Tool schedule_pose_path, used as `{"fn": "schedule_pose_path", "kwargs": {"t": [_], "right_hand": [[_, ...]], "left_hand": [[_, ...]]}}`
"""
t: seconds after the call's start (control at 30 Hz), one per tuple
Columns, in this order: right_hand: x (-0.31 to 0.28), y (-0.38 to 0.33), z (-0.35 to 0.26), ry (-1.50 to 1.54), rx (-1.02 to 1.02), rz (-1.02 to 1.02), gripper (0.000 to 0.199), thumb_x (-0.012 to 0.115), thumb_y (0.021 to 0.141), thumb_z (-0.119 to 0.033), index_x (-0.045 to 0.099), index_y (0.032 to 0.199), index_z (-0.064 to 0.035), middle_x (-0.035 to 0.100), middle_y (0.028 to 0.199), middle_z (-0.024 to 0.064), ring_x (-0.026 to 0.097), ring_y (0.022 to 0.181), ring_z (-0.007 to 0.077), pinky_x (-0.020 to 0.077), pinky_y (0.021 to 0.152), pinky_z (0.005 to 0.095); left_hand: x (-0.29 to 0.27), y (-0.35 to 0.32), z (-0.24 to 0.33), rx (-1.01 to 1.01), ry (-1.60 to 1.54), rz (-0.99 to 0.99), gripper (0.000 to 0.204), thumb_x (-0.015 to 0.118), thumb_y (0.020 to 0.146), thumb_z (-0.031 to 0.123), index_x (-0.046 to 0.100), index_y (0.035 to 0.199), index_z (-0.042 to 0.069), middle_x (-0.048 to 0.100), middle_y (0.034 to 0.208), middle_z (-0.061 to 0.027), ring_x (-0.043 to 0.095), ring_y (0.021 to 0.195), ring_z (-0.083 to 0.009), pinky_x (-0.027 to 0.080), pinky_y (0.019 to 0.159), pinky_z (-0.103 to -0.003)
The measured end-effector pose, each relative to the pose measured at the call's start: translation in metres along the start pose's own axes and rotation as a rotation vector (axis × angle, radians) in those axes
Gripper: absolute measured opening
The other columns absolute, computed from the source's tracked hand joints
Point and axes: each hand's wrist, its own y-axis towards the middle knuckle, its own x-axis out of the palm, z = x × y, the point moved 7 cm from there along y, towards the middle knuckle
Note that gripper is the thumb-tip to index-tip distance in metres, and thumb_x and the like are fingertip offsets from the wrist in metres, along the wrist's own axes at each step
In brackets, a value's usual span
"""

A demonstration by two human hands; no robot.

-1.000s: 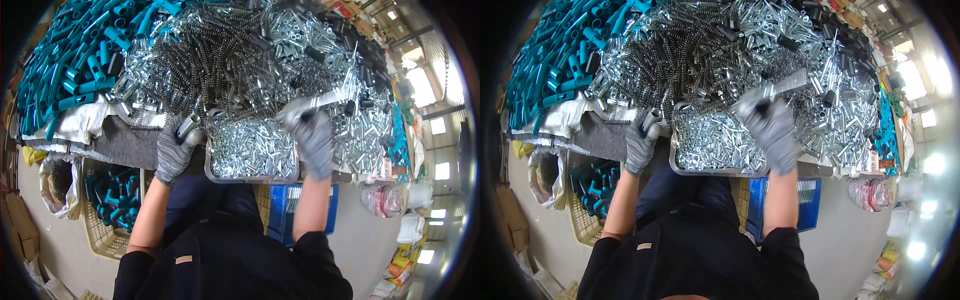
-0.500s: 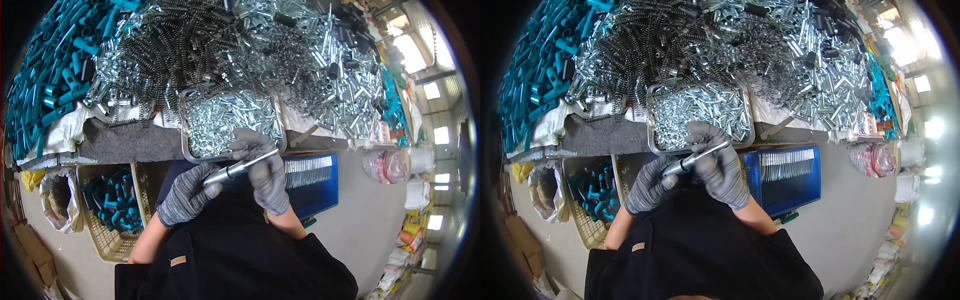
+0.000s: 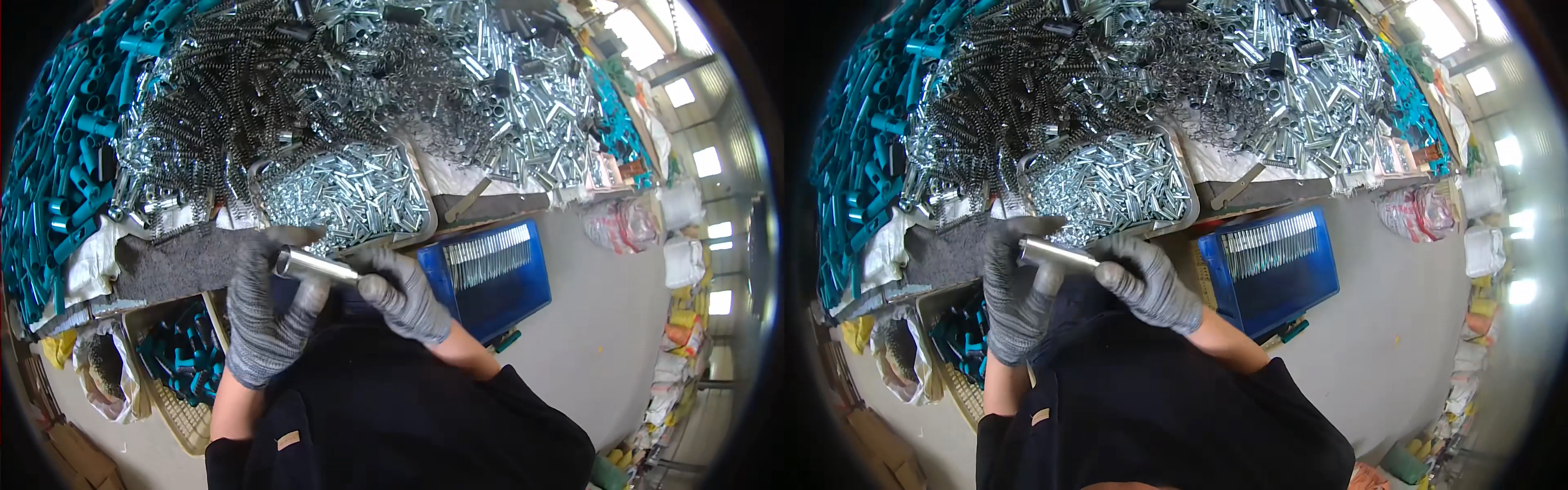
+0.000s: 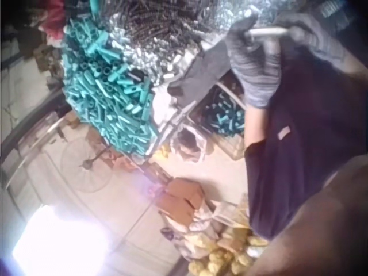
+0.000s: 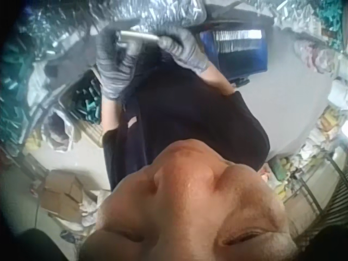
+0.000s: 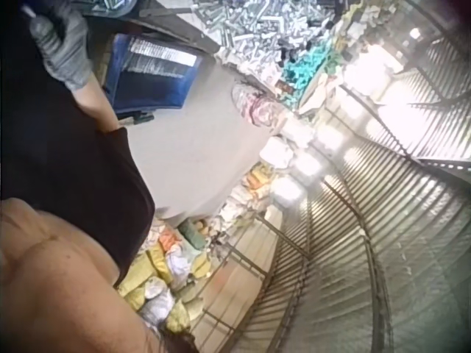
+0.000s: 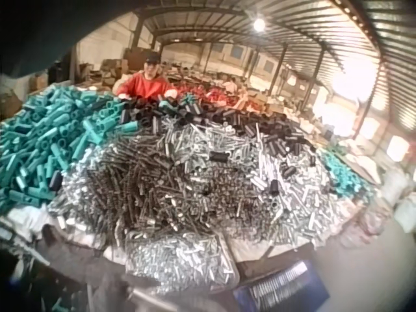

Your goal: Assembling plastic handles onto metal tubes and adding screws or small components.

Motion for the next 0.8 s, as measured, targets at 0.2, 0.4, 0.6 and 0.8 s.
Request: {"fn": "schedule_pose_path", "kwargs": {"t": [0.2,0.4,0.6,0.8], "right_hand": [[-0.010,0.008,0.007,-0.208,0.006,-0.062,0.034,0.061,0.093,-0.035,0.064,0.099,-0.0021,0.064,0.080,0.0117,0.061,0.074,0.0248,0.0480,0.071,0.0353],[-0.108,0.044,0.005,-0.457,0.078,0.388,0.038,0.058,0.095,-0.036,0.065,0.111,-0.0033,0.068,0.091,0.0153,0.065,0.088,0.0223,0.0522,0.077,0.0329],[-0.177,0.092,0.063,-1.424,0.145,0.459,0.034,0.063,0.085,-0.028,0.066,0.118,-0.0192,0.064,0.110,0.0195,0.062,0.098,0.0333,0.0494,0.089,0.0411],[-0.185,0.063,0.037,-0.875,-0.079,0.756,0.020,0.066,0.085,-0.018,0.073,0.102,-0.0120,0.066,0.097,0.0145,0.061,0.091,0.0281,0.0488,0.084,0.0379]], "left_hand": [[0.028,0.007,0.033,0.590,1.134,-0.267,0.056,0.074,0.074,0.030,0.059,0.125,0.014,0.063,0.109,-0.0116,0.060,0.105,-0.0267,0.046,0.092,-0.043],[-0.011,0.004,-0.016,0.199,0.733,-0.246,0.025,0.068,0.083,0.022,0.065,0.101,0.005,0.065,0.080,-0.0138,0.065,0.071,-0.0286,0.050,0.063,-0.039],[-0.106,-0.001,-0.137,-0.328,-0.092,0.279,0.028,0.062,0.092,0.031,0.065,0.093,0.004,0.055,0.066,0.0039,0.043,0.053,-0.0019,0.030,0.047,-0.018],[-0.112,-0.003,-0.145,-0.388,0.015,0.318,0.039,0.057,0.094,0.045,0.063,0.091,0.007,0.051,0.058,0.0036,0.038,0.041,-0.0022,0.027,0.037,-0.020]]}}
